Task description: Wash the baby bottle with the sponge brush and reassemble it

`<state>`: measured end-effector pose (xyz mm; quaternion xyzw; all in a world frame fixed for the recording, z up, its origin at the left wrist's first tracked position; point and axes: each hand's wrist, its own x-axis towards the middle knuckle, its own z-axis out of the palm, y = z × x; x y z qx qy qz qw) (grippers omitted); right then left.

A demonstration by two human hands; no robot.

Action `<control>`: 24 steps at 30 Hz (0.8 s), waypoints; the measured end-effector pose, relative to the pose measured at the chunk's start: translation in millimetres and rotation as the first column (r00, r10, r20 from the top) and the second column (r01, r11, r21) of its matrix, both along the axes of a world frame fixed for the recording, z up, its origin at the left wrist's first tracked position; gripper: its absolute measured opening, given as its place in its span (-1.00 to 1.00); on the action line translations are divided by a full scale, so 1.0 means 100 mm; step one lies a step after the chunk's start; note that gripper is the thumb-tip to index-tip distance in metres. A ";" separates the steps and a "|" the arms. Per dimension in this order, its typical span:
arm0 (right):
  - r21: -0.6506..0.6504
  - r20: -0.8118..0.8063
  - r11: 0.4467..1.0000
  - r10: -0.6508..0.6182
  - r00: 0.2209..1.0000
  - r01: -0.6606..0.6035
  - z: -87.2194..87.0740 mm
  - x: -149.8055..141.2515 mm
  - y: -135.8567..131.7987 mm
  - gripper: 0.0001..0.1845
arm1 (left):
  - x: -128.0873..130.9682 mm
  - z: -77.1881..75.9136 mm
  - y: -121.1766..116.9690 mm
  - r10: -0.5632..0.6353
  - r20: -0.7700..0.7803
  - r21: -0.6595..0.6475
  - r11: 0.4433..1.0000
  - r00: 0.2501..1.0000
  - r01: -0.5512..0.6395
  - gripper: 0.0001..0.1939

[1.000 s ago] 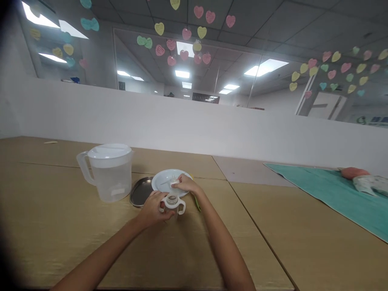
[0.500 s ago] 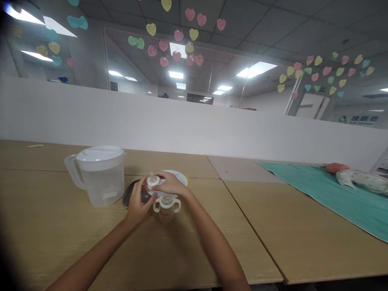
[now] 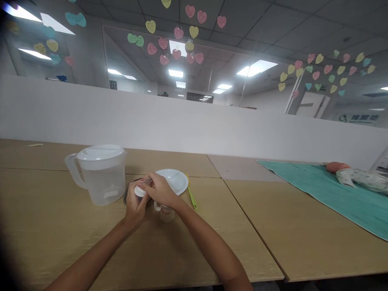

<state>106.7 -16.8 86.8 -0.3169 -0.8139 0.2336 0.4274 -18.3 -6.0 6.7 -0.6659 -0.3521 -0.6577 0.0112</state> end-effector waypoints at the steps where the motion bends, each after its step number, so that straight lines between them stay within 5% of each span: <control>1: 0.023 0.005 1.000 -0.019 1.000 0.019 0.00 0.00 -0.01 -0.79 | 0.00 0.00 -0.01 0.003 0.002 0.009 1.000 1.000 -0.003 -0.64; 7: 0.011 -0.046 1.000 -0.022 0.999 0.022 0.00 0.00 0.00 -0.77 | 0.01 0.01 -0.02 0.004 -0.014 0.023 1.000 1.000 -0.004 -0.63; 12: -0.191 -0.155 0.977 0.065 0.986 -0.095 -0.02 0.07 0.11 -0.67 | 0.02 0.03 -0.03 -0.054 -0.010 0.022 0.998 0.998 0.054 -0.63; 16: -0.431 -0.264 0.864 0.154 0.952 -0.259 -0.02 0.16 0.21 -0.58 | 0.03 0.01 -0.01 -0.092 -0.029 0.018 0.996 0.995 0.093 -0.64; 21: -0.590 -0.429 0.729 0.082 0.899 -0.348 -0.01 0.30 0.34 -0.60 | 0.07 0.02 -0.01 -0.071 0.036 0.013 0.997 0.997 0.070 -0.60; 24: -0.561 -0.325 0.817 -0.069 0.943 -0.133 0.00 0.40 0.44 -0.65 | 0.08 0.07 0.01 0.074 -0.037 -0.050 0.996 0.997 -0.075 -0.58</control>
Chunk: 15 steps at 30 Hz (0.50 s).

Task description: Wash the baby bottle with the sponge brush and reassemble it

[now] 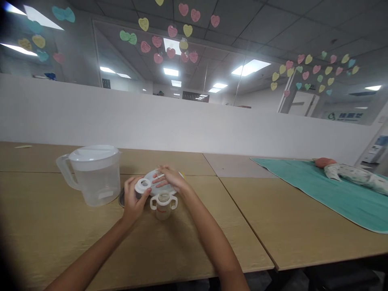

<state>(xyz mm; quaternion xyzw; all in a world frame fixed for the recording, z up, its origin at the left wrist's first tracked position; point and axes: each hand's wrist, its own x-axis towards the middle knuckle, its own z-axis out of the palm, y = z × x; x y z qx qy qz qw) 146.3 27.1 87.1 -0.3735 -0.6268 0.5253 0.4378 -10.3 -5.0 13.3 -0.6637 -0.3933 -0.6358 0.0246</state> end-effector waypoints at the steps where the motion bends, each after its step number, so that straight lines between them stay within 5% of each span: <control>1: 0.081 0.109 0.990 -0.122 0.986 0.114 0.00 0.04 0.03 -0.67 | -0.01 0.01 0.02 0.061 -0.043 -0.030 0.998 0.997 -0.062 -0.56; 2: 0.196 0.238 0.956 -0.264 0.935 0.220 -0.01 0.08 0.07 -0.70 | -0.01 0.01 0.05 0.112 -0.096 -0.061 0.991 0.989 -0.118 -0.53; 4: 0.440 0.486 0.844 -0.512 0.709 0.307 -0.06 0.16 0.13 -0.77 | -0.03 0.00 0.11 0.162 -0.212 -0.124 0.974 0.964 -0.191 -0.47; 7: 0.547 0.713 0.807 -0.589 0.381 0.224 -0.17 0.26 0.23 -0.84 | -0.04 -0.05 0.20 0.155 -0.364 -0.209 0.947 0.918 -0.242 -0.47; 9: 0.494 0.790 0.848 -0.531 0.308 0.193 -0.26 0.30 0.30 -0.86 | -0.03 -0.08 0.24 0.146 -0.419 -0.251 0.930 0.896 -0.269 -0.55; 15: 0.455 0.835 0.871 -0.489 0.253 0.183 -0.42 0.33 0.41 -0.85 | 0.01 -0.15 0.29 0.229 -0.485 -0.298 0.864 0.844 -0.406 -0.66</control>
